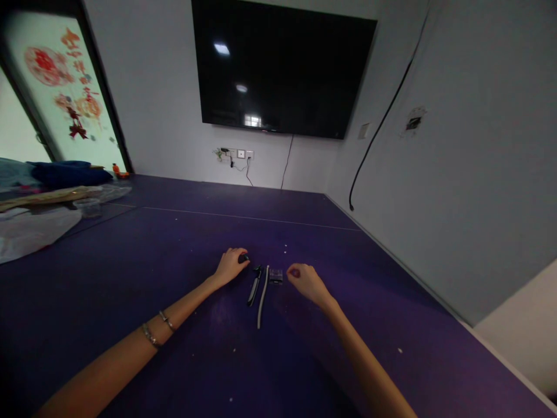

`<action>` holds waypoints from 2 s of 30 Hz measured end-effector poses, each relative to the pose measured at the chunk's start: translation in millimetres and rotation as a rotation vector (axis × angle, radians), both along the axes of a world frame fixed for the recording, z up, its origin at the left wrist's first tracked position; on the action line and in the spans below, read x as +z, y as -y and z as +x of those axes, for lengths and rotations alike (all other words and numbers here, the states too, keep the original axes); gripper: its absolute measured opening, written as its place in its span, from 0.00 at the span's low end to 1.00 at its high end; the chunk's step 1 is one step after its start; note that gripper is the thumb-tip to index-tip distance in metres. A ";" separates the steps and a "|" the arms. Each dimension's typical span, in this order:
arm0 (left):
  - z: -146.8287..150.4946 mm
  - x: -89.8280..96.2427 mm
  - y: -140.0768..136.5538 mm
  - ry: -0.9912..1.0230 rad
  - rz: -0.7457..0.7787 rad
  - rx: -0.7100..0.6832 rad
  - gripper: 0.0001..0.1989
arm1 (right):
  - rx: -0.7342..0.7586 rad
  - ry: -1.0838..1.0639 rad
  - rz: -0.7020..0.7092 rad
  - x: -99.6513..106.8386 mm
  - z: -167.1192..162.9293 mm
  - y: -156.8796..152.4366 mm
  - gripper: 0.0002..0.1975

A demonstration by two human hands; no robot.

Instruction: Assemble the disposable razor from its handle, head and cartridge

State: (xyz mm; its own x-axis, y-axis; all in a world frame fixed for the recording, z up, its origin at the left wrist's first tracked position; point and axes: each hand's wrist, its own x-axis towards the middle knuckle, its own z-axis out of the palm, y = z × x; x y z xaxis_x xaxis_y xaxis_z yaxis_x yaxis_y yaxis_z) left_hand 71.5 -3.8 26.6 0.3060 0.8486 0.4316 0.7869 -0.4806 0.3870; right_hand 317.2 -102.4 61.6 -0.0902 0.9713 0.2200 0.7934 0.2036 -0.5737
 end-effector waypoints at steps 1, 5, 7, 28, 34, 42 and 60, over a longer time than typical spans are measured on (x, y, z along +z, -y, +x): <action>0.0 3.8 1.3 0.066 0.005 -0.037 0.12 | 0.019 -0.010 0.033 2.7 -2.7 0.8 0.11; 1.8 25.1 16.1 0.286 0.053 -0.211 0.16 | 0.113 -0.031 0.198 14.5 -17.2 4.6 0.13; 2.8 37.5 28.3 0.335 0.045 -0.300 0.18 | 0.164 -0.040 0.259 20.7 -25.2 7.9 0.16; -0.9 58.3 71.6 0.480 -0.308 -0.482 0.21 | 0.294 0.152 0.453 34.5 -60.3 24.4 0.11; 0.6 59.2 71.9 0.649 -0.489 -0.516 0.16 | 0.175 -0.281 0.344 31.4 -63.1 21.0 0.07; -0.3 58.8 70.9 0.786 -0.471 -0.380 0.13 | 0.141 -0.381 0.183 22.9 -64.7 16.8 0.10; 11.2 43.8 60.0 0.316 -0.127 -0.316 0.14 | 0.001 -0.525 -0.016 2.5 -23.4 -10.6 0.13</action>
State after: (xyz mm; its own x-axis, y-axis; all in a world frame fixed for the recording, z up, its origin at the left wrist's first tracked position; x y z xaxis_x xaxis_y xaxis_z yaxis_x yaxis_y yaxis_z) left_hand 82.8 -63.8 70.5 0.4285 0.7868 0.4443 0.4436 -0.6115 0.6552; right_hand 293.9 -91.7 64.1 0.0273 0.9748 0.2214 0.3976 0.1926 -0.8971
